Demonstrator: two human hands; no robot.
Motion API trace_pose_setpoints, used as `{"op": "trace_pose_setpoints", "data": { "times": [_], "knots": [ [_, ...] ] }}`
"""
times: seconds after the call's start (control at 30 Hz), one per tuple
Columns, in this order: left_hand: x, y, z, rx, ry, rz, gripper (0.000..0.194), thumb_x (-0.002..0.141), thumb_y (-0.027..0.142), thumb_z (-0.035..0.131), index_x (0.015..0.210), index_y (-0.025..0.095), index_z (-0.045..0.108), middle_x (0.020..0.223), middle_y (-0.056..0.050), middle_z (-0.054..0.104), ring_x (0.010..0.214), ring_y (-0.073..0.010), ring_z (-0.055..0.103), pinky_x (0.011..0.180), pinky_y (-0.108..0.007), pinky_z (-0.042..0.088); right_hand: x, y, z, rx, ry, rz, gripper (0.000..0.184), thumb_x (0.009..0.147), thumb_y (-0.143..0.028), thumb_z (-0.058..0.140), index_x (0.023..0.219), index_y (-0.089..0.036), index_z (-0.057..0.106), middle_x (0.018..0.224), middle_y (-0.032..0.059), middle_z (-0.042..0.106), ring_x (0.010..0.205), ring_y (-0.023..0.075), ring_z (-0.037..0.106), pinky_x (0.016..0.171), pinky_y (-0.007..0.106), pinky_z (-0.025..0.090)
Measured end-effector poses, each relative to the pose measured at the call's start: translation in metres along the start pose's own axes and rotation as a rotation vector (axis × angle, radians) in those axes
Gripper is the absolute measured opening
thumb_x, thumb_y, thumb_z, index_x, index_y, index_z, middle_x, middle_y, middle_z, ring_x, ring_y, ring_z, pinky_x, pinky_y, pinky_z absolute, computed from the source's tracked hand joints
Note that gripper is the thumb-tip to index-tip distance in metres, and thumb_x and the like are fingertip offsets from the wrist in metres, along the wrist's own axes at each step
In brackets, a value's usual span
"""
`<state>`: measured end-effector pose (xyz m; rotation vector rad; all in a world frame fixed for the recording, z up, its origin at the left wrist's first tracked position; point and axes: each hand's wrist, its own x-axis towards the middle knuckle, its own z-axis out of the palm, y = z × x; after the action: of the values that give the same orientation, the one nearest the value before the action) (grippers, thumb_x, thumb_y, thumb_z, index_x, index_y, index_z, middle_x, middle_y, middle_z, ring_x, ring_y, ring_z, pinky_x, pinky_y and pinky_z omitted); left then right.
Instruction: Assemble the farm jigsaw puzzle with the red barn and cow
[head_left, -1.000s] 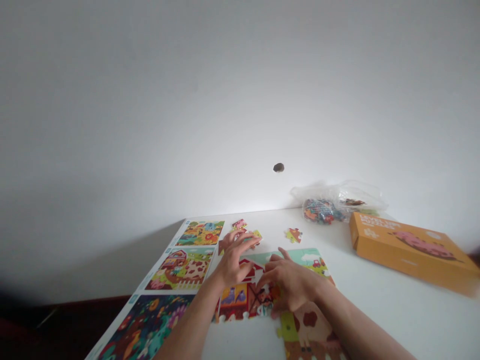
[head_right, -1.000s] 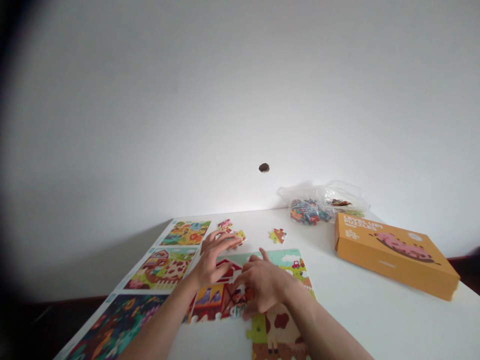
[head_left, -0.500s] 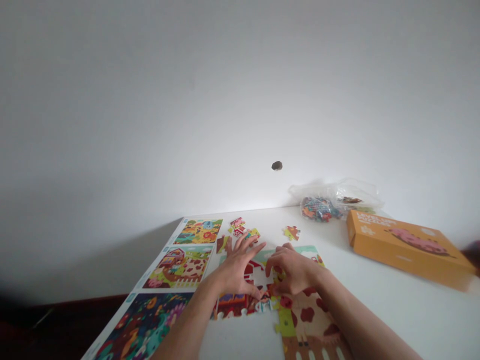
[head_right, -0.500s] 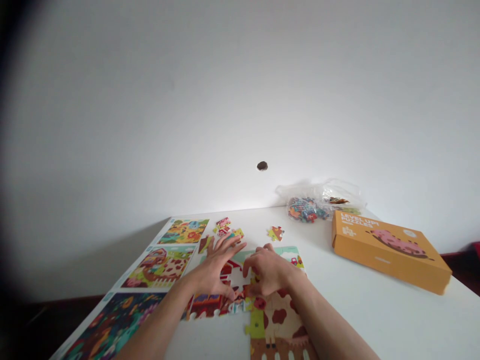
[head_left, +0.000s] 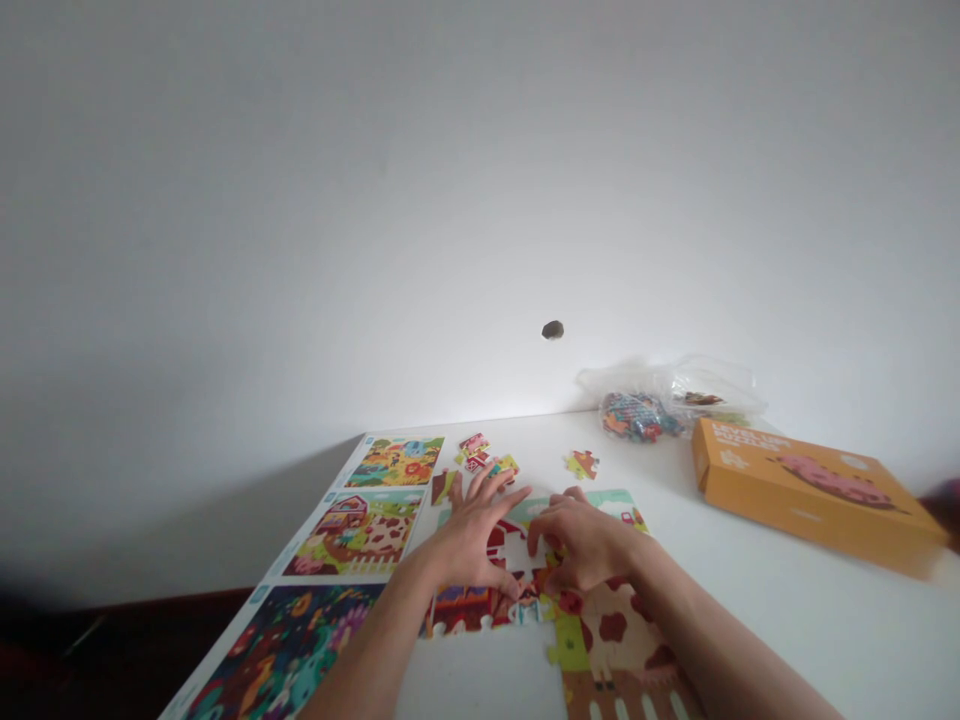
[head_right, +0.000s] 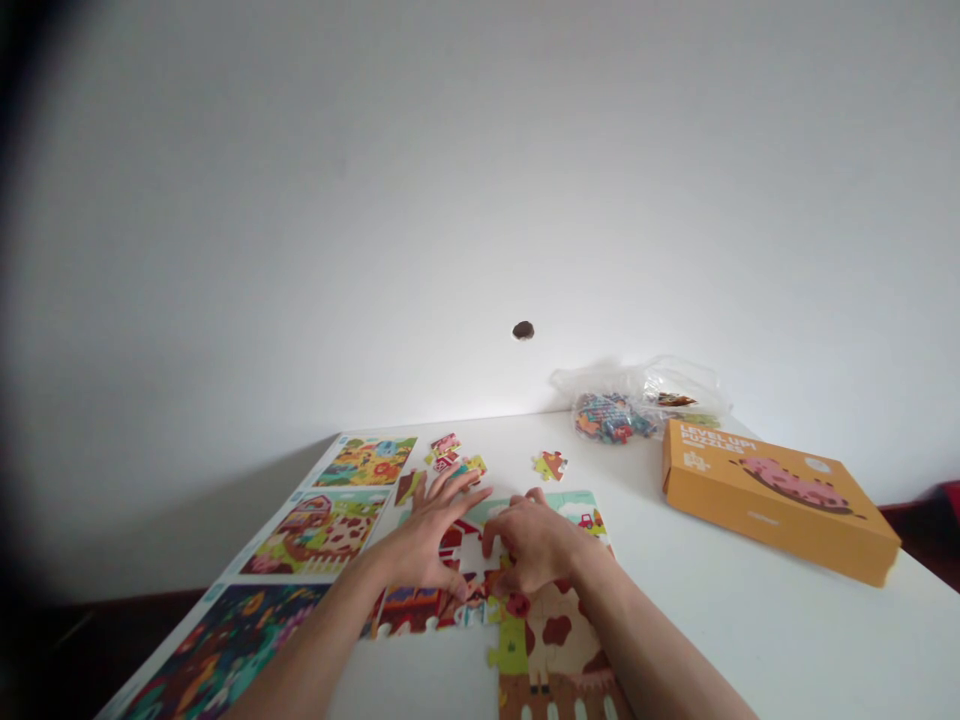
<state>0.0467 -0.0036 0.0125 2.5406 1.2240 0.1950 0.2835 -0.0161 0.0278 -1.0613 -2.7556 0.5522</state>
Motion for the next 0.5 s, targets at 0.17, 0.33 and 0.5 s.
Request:
{"op": "trace_pose_setpoints", "data": {
  "times": [0.17, 0.33, 0.5],
  "knots": [
    [0.000, 0.004, -0.002, 0.019, -0.016, -0.016, 0.118, 0.053, 0.070, 0.080, 0.153, 0.036, 0.028, 0.164, -0.012, 0.016, 0.150, -0.0447, 0.002, 0.110, -0.075, -0.008, 0.001, -0.003, 0.001, -0.023, -0.018, 0.014, 0.041, 0.062, -0.041, 0.080, 0.098, -0.024, 0.068, 0.085, 0.0024, 0.070, 0.090, 0.0262, 0.061, 0.090, 0.041, 0.034],
    [-0.001, 0.011, -0.002, 0.087, 0.009, -0.051, 0.117, 0.052, 0.063, 0.084, 0.152, 0.040, 0.029, 0.166, -0.010, 0.012, 0.150, -0.0445, -0.001, 0.111, -0.074, -0.005, -0.001, -0.005, 0.001, -0.012, -0.013, 0.052, 0.043, 0.064, -0.041, 0.079, 0.101, -0.025, 0.066, 0.089, 0.0034, 0.070, 0.096, 0.0286, 0.059, 0.091, 0.044, 0.034],
    [-0.004, 0.025, -0.001, 0.174, -0.013, -0.174, 0.121, 0.050, 0.056, 0.086, 0.154, 0.036, 0.027, 0.166, -0.013, 0.008, 0.150, -0.0457, -0.003, 0.112, -0.073, -0.005, 0.000, -0.007, 0.002, -0.044, -0.037, 0.078, 0.045, 0.064, -0.037, 0.077, 0.106, -0.026, 0.063, 0.096, 0.0051, 0.070, 0.100, 0.0307, 0.058, 0.091, 0.045, 0.035]
  ]
}}
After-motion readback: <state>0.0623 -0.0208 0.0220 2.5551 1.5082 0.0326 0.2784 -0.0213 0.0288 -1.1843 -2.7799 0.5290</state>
